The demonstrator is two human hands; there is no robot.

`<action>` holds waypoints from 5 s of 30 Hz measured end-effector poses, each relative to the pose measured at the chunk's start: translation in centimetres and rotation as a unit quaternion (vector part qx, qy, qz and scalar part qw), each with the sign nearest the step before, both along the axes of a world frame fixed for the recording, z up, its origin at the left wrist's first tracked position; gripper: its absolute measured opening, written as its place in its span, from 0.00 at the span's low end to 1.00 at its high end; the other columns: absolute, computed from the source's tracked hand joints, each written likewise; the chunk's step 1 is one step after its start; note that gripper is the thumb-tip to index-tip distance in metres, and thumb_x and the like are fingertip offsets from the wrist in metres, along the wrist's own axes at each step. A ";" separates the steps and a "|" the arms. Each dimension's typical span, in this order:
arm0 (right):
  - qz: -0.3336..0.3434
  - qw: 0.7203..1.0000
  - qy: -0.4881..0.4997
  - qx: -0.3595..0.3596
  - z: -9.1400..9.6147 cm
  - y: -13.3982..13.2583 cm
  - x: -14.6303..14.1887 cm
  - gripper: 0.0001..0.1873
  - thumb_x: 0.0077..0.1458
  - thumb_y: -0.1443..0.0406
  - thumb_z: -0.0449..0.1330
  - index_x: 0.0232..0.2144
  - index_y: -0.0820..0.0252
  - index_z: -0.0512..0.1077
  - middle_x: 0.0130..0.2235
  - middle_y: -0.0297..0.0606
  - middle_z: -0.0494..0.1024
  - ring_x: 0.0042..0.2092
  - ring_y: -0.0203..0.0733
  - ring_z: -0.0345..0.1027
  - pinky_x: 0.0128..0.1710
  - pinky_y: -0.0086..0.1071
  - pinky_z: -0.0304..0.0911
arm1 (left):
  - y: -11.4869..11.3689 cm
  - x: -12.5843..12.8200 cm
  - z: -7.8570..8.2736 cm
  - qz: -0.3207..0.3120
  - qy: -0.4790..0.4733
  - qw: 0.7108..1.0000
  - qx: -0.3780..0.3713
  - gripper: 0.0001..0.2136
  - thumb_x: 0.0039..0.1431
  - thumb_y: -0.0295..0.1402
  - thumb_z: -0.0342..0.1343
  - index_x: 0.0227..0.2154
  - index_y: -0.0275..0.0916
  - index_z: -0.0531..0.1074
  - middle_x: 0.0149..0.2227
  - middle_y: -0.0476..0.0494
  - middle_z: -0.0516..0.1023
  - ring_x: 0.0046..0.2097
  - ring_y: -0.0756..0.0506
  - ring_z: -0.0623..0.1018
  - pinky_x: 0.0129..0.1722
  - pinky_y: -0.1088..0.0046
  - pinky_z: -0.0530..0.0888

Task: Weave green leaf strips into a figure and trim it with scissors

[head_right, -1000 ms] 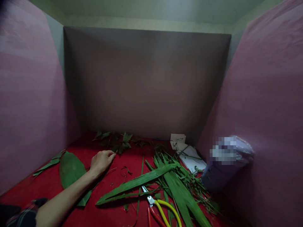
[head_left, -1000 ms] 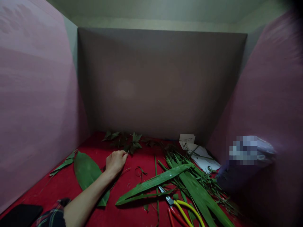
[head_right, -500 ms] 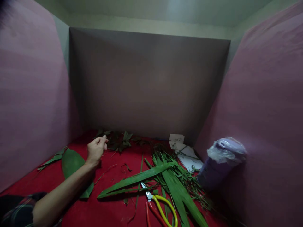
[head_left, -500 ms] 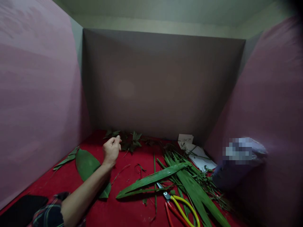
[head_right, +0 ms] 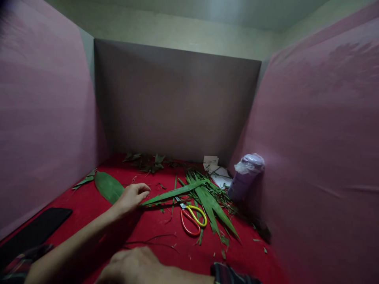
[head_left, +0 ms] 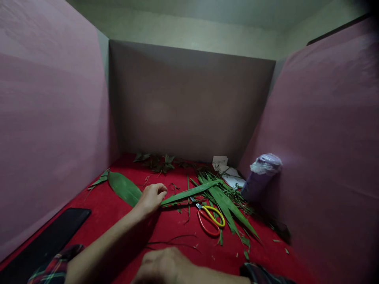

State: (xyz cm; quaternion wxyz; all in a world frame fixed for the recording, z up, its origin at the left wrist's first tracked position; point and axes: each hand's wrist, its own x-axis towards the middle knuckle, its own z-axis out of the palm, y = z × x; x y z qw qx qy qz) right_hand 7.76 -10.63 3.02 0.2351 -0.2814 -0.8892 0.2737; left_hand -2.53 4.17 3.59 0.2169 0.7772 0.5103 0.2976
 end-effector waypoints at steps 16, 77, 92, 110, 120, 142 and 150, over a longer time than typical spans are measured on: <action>-0.414 0.892 0.143 0.111 -3.8 4.9 9.1 0.14 0.56 0.61 0.50 0.27 0.61 0.71 0.19 0.32 0.68 0.22 0.33 0.61 0.24 0.24 0.54 | -1.2 -0.3 -3.5 0.024 0.093 0.995 0.000 0.03 0.46 0.28 0.54 0.22 0.39 0.71 0.29 0.46 0.73 0.36 0.46 0.70 0.36 0.74 0.63; -0.241 0.916 0.271 -0.174 -4.4 3.9 7.3 0.12 0.50 0.59 0.56 0.34 0.62 0.70 0.30 0.34 0.71 0.30 0.35 0.62 0.29 0.26 0.59 | -6.6 2.5 -2.6 -0.087 -0.417 0.859 -0.284 0.12 0.43 0.37 0.60 0.24 0.35 0.65 0.17 0.54 0.65 0.17 0.56 0.64 0.15 0.83 0.62; -0.251 0.862 0.381 -0.222 -4.4 3.8 6.8 0.13 0.49 0.57 0.57 0.32 0.62 0.69 0.21 0.30 0.70 0.19 0.31 0.62 0.18 0.24 0.58 | -7.0 2.9 -3.3 -0.150 -0.327 0.881 -0.306 0.12 0.39 0.35 0.62 0.23 0.33 0.67 0.19 0.48 0.73 0.18 0.55 0.67 0.17 0.80 0.63; -0.486 0.809 0.327 0.045 -3.7 4.8 9.9 0.16 0.53 0.54 0.51 0.26 0.61 0.67 0.23 0.33 0.69 0.25 0.35 0.62 0.25 0.26 0.59 | -4.2 0.3 -0.8 0.001 -0.530 0.840 -0.119 0.10 0.41 0.32 0.60 0.25 0.35 0.65 0.20 0.50 0.73 0.18 0.54 0.70 0.17 0.81 0.66; -0.529 0.713 0.440 0.134 -2.6 5.3 11.8 0.18 0.56 0.53 0.47 0.30 0.62 0.66 0.22 0.32 0.68 0.21 0.31 0.58 0.21 0.24 0.54 | -2.7 -1.4 0.0 0.076 -0.576 0.812 -0.054 0.05 0.43 0.23 0.56 0.25 0.34 0.66 0.21 0.49 0.74 0.20 0.54 0.71 0.19 0.82 0.67; -0.658 0.737 -0.103 0.116 -2.9 6.2 17.1 0.23 0.46 0.50 0.53 0.11 0.57 0.71 0.16 0.37 0.71 0.22 0.39 0.64 0.20 0.29 0.43 | -2.1 -1.3 -1.3 0.085 -0.567 0.809 -0.131 0.03 0.42 0.21 0.55 0.21 0.33 0.67 0.19 0.50 0.73 0.17 0.56 0.68 0.15 0.85 0.64; -0.661 0.724 -0.183 0.071 -2.6 6.2 17.3 0.23 0.50 0.50 0.48 0.19 0.54 0.75 0.24 0.40 0.77 0.29 0.43 0.70 0.23 0.28 0.50 | -2.2 -1.2 -1.3 0.078 -0.559 0.811 -0.154 0.03 0.41 0.22 0.56 0.21 0.32 0.66 0.18 0.49 0.72 0.16 0.56 0.67 0.15 0.85 0.64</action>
